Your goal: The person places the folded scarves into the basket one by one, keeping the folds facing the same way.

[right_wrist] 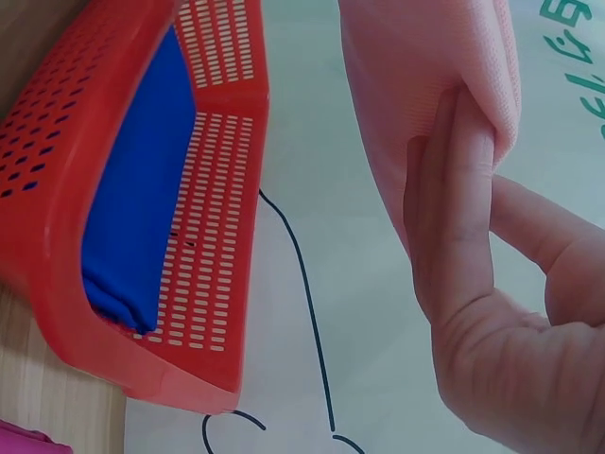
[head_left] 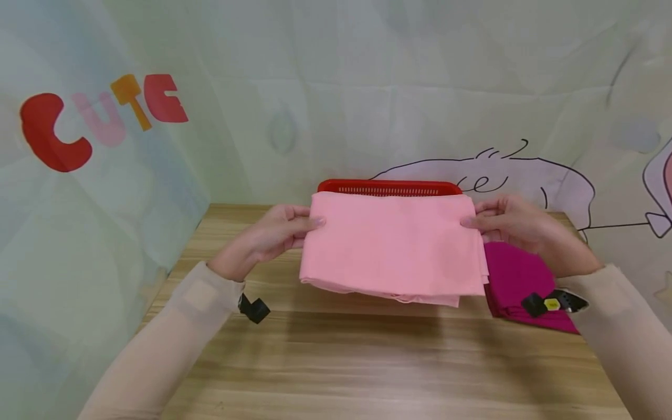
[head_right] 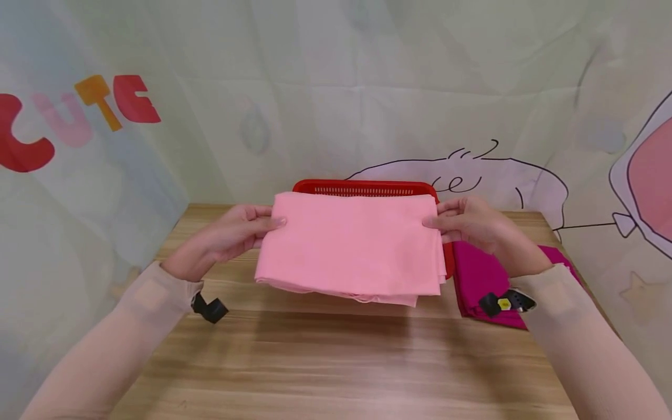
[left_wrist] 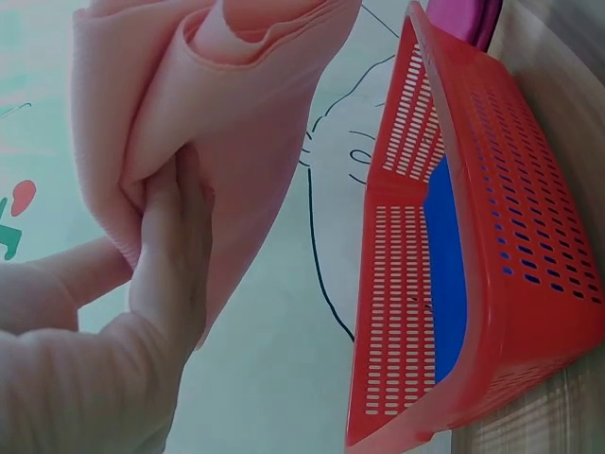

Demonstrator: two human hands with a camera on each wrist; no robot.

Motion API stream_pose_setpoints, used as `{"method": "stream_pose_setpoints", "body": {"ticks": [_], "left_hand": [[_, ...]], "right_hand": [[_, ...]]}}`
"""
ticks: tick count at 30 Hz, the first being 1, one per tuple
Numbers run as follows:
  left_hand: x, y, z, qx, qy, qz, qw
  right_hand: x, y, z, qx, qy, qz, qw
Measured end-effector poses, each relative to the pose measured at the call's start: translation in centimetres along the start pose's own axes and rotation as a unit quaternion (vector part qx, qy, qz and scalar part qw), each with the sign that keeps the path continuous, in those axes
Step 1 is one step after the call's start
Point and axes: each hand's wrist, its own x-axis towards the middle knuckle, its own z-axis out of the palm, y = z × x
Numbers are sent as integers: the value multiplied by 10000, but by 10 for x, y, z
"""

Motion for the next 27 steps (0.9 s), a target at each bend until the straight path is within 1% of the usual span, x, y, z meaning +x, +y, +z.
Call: {"method": "stream_pose_setpoints", "body": {"ticks": [6, 12, 17, 24, 27], "left_hand": [[7, 3, -1, -27, 26, -53, 10000], [12, 5, -3, -25, 8, -31, 10000], [16, 7, -4, -94, 25, -26, 9999], [24, 7, -7, -139, -3, 4, 9999], [27, 8, -7, -133, 71, -36, 9999]], "right_hand": [[5, -5, -4, -66, 46, 105, 9999], [10, -6, -9, -169, -18, 12, 9999], [16, -6, -12, -105, -84, -48, 9999], [23, -10, -14, -40, 32, 35, 10000], [27, -12, -16, -43, 60, 48, 10000]]}}
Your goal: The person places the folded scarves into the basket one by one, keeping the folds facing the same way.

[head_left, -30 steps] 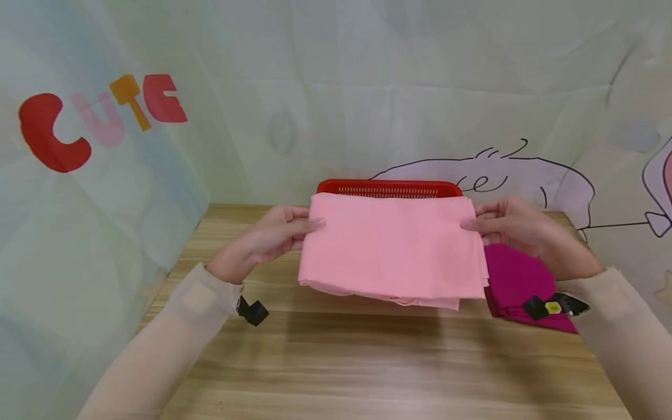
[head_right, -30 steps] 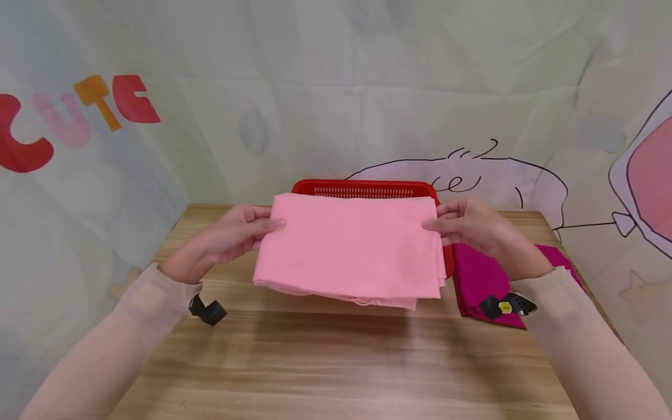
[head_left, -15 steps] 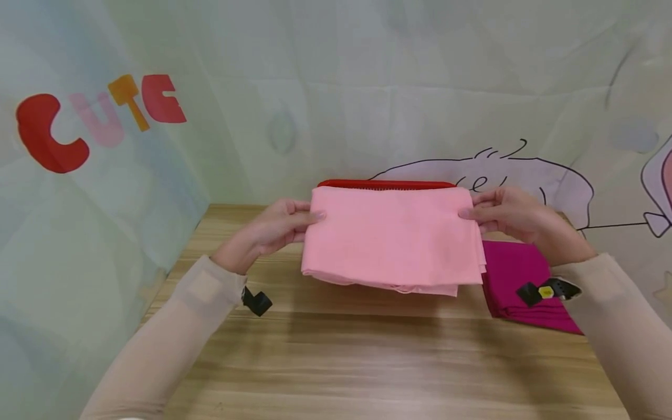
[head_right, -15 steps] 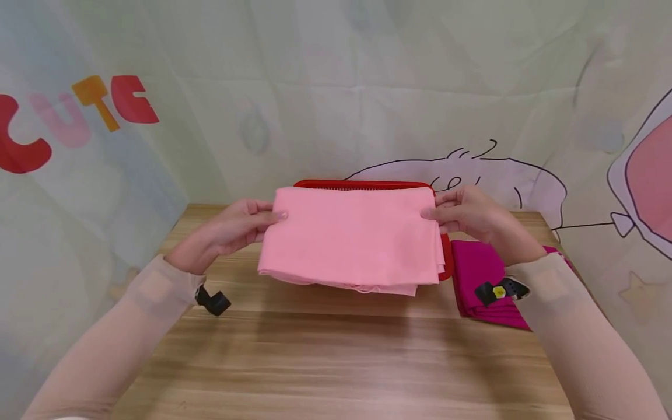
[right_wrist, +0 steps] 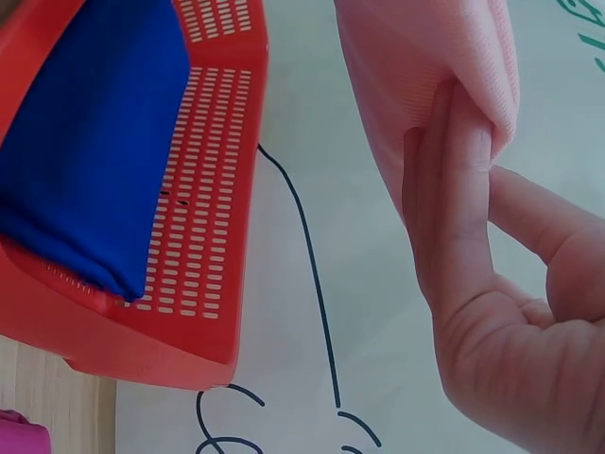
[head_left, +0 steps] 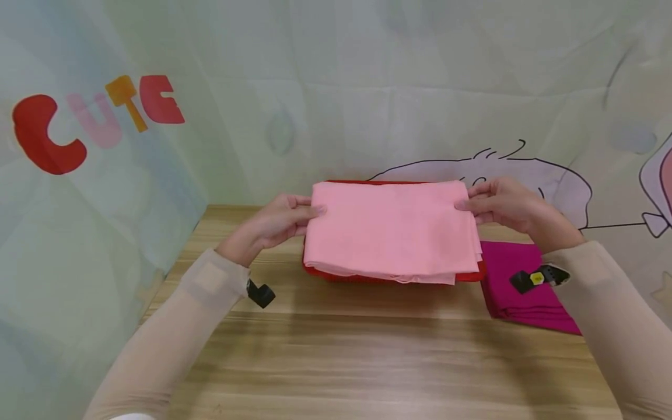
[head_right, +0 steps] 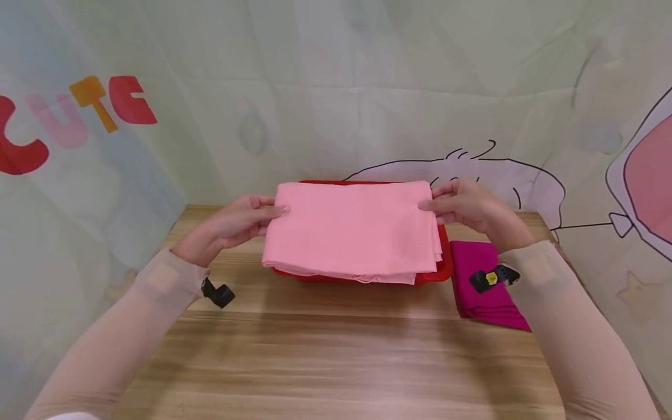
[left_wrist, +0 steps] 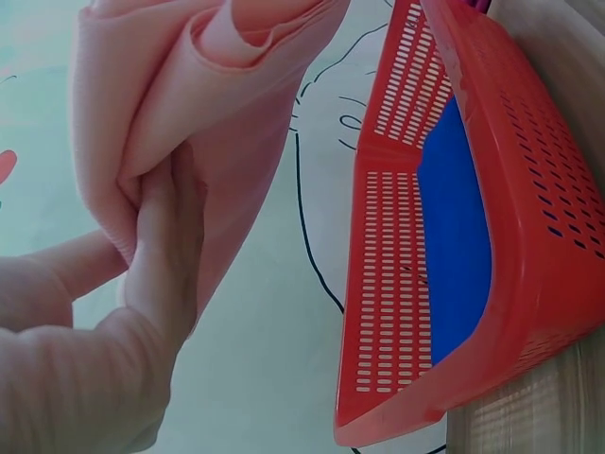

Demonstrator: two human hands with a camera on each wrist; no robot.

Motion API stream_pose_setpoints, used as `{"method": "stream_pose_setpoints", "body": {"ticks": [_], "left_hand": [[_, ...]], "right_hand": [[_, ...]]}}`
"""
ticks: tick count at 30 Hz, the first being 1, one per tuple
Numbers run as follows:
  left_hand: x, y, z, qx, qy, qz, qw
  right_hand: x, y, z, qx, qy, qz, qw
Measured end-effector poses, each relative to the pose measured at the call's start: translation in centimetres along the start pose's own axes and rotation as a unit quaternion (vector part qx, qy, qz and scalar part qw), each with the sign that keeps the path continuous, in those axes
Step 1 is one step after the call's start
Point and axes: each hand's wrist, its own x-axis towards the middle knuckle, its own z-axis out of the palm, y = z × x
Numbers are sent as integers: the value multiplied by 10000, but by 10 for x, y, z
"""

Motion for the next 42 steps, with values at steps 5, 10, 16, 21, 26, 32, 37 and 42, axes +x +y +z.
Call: {"method": "stream_pose_setpoints", "body": {"ticks": [5, 10, 16, 21, 26, 32, 37, 42], "left_hand": [[5, 1, -2, 90, 26, 0, 10000], [11, 1, -4, 45, 29, -13, 10000], [17, 2, -6, 12, 92, -82, 9999], [22, 3, -7, 41, 130, -120, 9998], [28, 4, -8, 46, 233, -175, 9996], [34, 4, -8, 81, 296, -249, 9992], [37, 3, -8, 119, 362, -318, 9988], [41, 5, -6, 176, 430, -408, 9981]], "right_hand": [[6, -1, -2, -57, 108, 72, 9999], [11, -1, -2, -113, 233, 60, 9996], [18, -2, -4, 44, 215, 45, 9997], [24, -3, -8, 136, 187, 46, 9997], [29, -4, -9, 101, 251, 99, 9996], [33, -5, -10, 92, 280, 155, 9994], [35, -5, -11, 62, 292, 178, 9994], [39, -4, -11, -18, 326, 241, 9992]]}}
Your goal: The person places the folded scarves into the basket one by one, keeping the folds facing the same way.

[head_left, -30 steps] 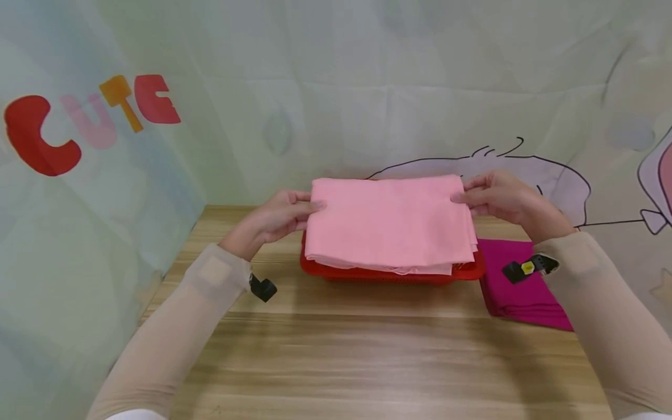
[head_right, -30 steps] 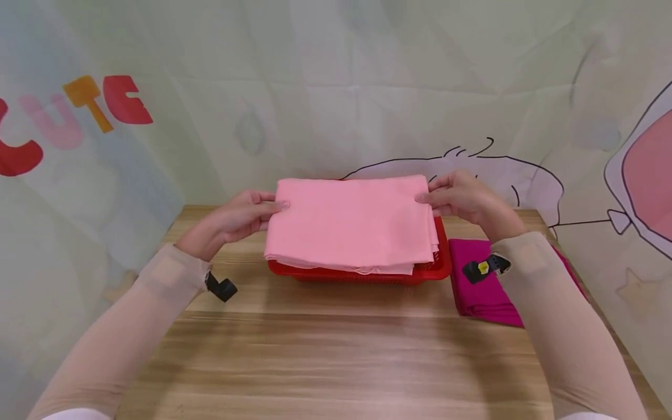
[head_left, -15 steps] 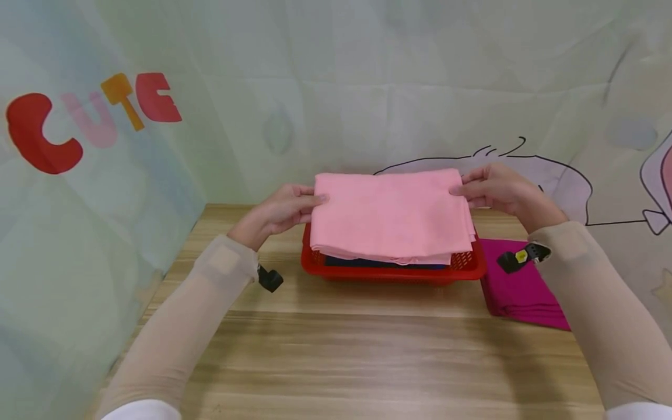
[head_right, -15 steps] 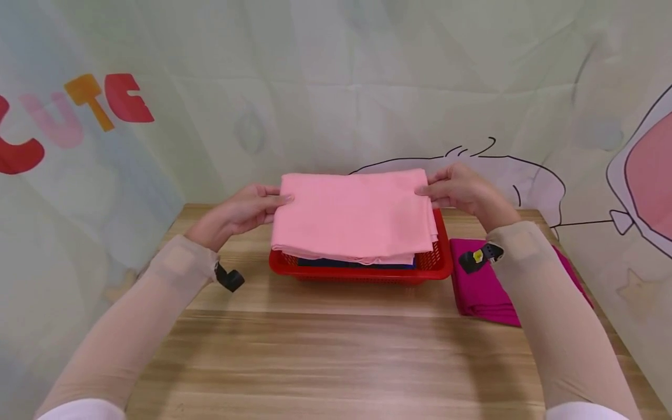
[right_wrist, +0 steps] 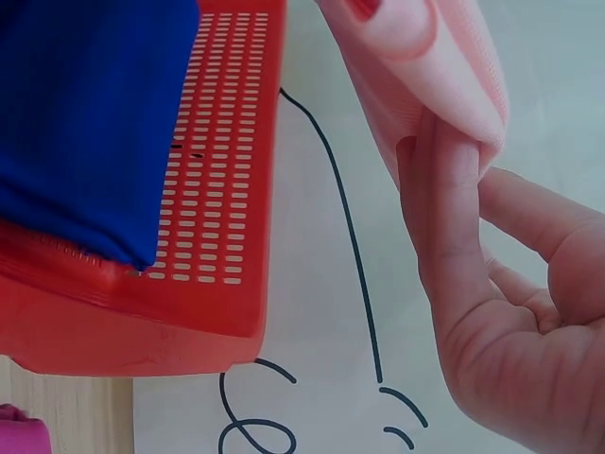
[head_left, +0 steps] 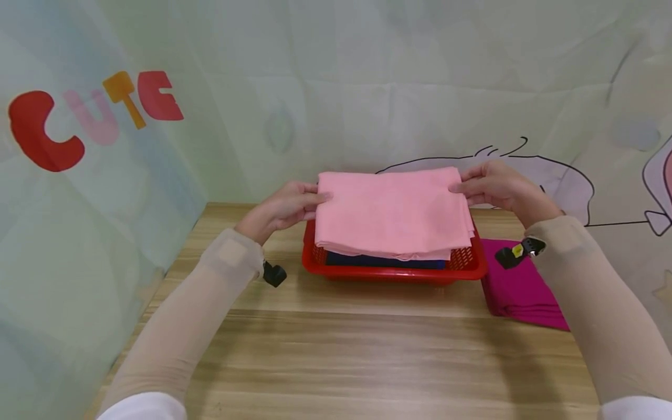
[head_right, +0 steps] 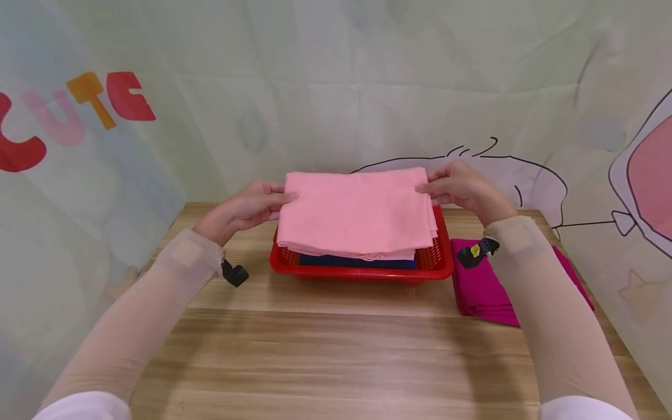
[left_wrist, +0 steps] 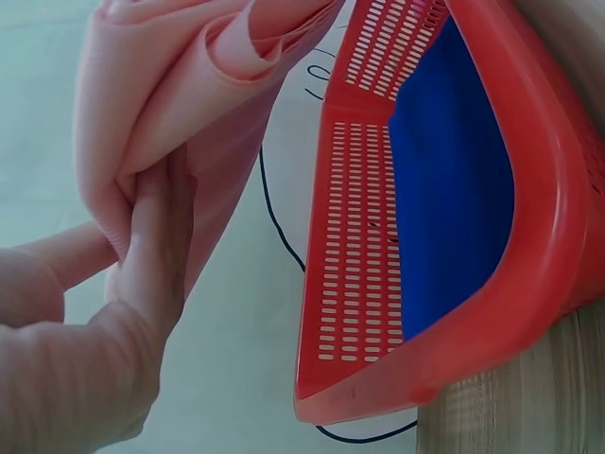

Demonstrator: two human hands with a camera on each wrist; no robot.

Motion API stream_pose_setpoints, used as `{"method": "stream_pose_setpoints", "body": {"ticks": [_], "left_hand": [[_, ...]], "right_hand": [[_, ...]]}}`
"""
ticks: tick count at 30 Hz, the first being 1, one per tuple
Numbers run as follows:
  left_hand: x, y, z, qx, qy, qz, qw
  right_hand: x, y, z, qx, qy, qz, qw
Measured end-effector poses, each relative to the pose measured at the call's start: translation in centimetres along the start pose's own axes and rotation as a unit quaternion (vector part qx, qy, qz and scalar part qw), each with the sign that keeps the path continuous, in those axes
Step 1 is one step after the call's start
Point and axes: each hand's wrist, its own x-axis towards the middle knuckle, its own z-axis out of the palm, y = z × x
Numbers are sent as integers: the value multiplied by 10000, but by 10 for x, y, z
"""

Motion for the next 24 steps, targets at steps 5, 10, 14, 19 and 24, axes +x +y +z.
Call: {"method": "stream_pose_setpoints", "body": {"ticks": [5, 10, 14, 19, 24], "left_hand": [[4, 3, 1, 131, 23, -56, 9999], [9, 2, 1, 177, 41, -63, 9998], [14, 1, 1, 146, 32, -48, 9999], [16, 1, 1, 76, -30, -4, 10000], [17, 2, 1, 51, -4, 16, 10000]], "right_hand": [[1, 0, 0, -224, 88, -13, 9997], [2, -1, 0, -310, 164, -26, 9994], [3, -1, 0, -346, 187, -21, 9992], [6, 1, 0, -427, 230, 42, 9988], [9, 2, -2, -510, 242, 51, 9984]]}}
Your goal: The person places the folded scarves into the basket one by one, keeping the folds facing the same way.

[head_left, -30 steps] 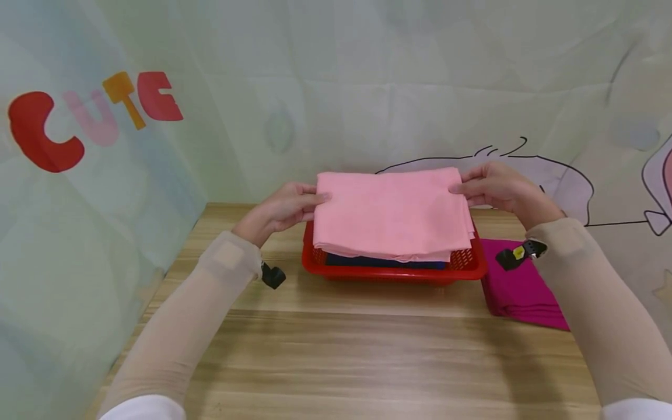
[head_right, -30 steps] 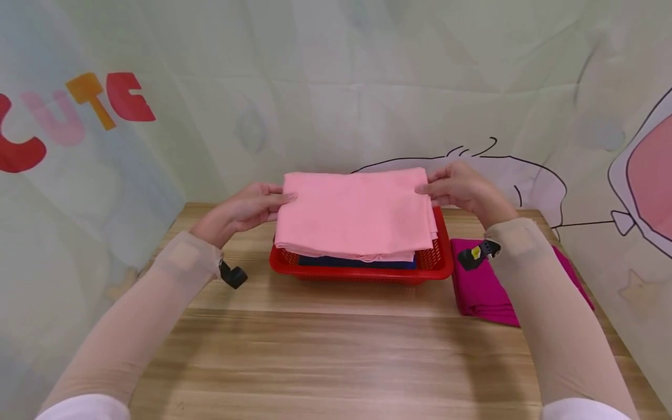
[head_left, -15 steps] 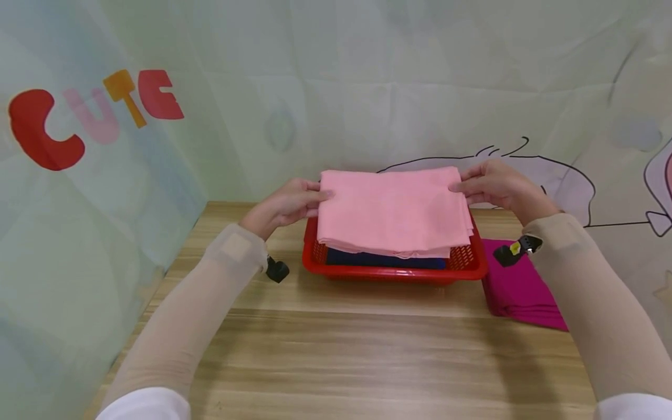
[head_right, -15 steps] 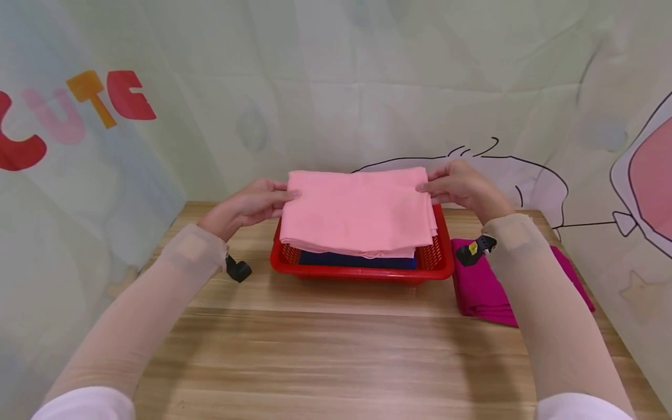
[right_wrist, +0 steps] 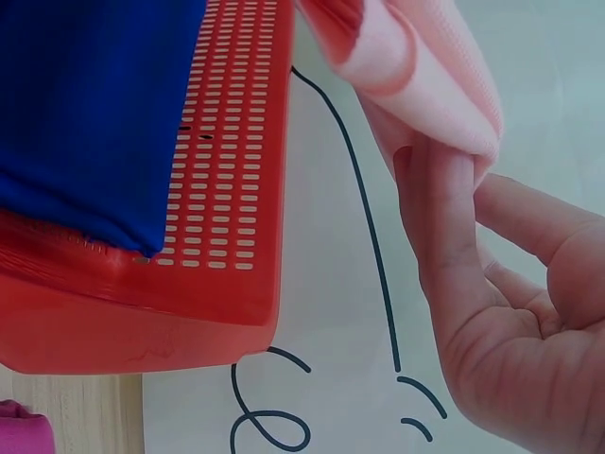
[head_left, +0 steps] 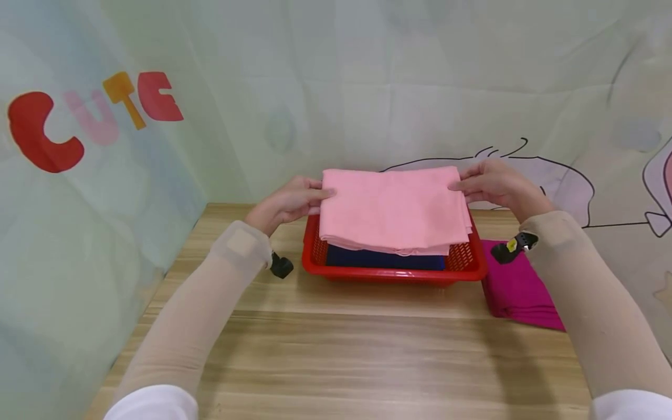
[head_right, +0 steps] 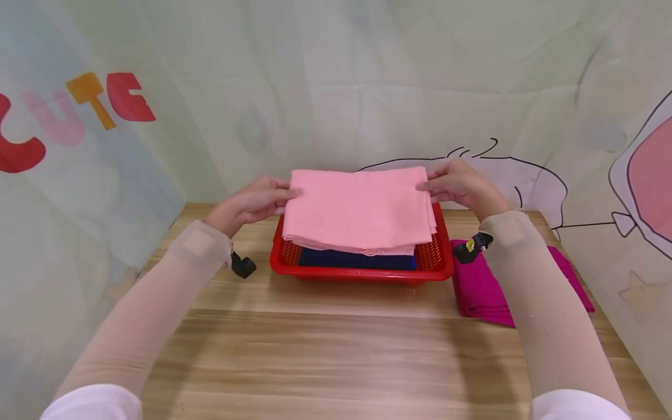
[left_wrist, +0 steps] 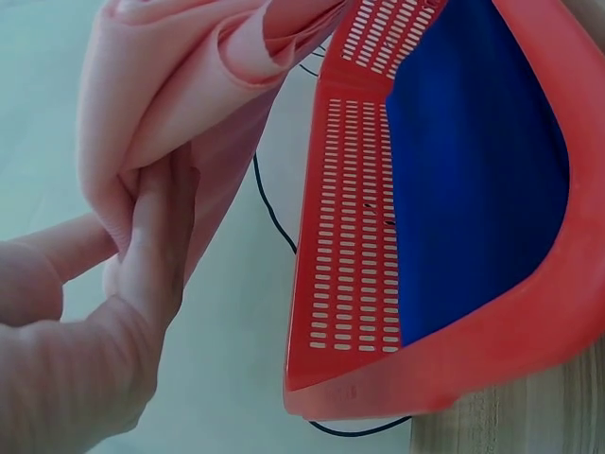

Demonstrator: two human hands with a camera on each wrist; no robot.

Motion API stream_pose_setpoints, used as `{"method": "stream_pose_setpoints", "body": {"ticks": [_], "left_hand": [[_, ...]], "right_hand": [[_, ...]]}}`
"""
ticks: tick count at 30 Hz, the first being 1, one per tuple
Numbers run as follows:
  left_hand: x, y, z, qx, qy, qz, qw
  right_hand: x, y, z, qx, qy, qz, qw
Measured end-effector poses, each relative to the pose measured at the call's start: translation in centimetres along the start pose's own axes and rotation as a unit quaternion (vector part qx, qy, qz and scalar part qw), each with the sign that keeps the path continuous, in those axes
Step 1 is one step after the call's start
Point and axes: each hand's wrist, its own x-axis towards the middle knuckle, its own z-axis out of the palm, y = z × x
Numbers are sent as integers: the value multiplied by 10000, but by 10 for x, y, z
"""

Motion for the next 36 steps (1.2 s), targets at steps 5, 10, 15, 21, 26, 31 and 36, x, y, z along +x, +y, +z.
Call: {"method": "stream_pose_setpoints", "body": {"ticks": [5, 10, 15, 21, 26, 31, 36], "left_hand": [[2, 0, 0, 18, 29, -52, 10000], [6, 0, 0, 12, 64, -102, 9999], [10, -2, 0, -27, 60, -151, 9999], [14, -5, -1, 11, 104, -172, 9998], [16, -6, 1, 68, 177, -220, 9996], [19, -6, 3, 180, 204, -318, 9991], [24, -7, 3, 267, 229, -395, 9986]], "right_hand": [[3, 1, -1, -66, 31, 23, 10000], [5, 2, 0, -198, 81, 24, 9998], [6, 2, 1, -260, 109, 91, 9996], [10, 4, 1, -203, 104, 133, 9997], [12, 6, 1, -164, 57, 130, 9998], [14, 7, 2, -247, 25, 150, 9996], [15, 6, 3, -322, 41, 158, 9993]]}}
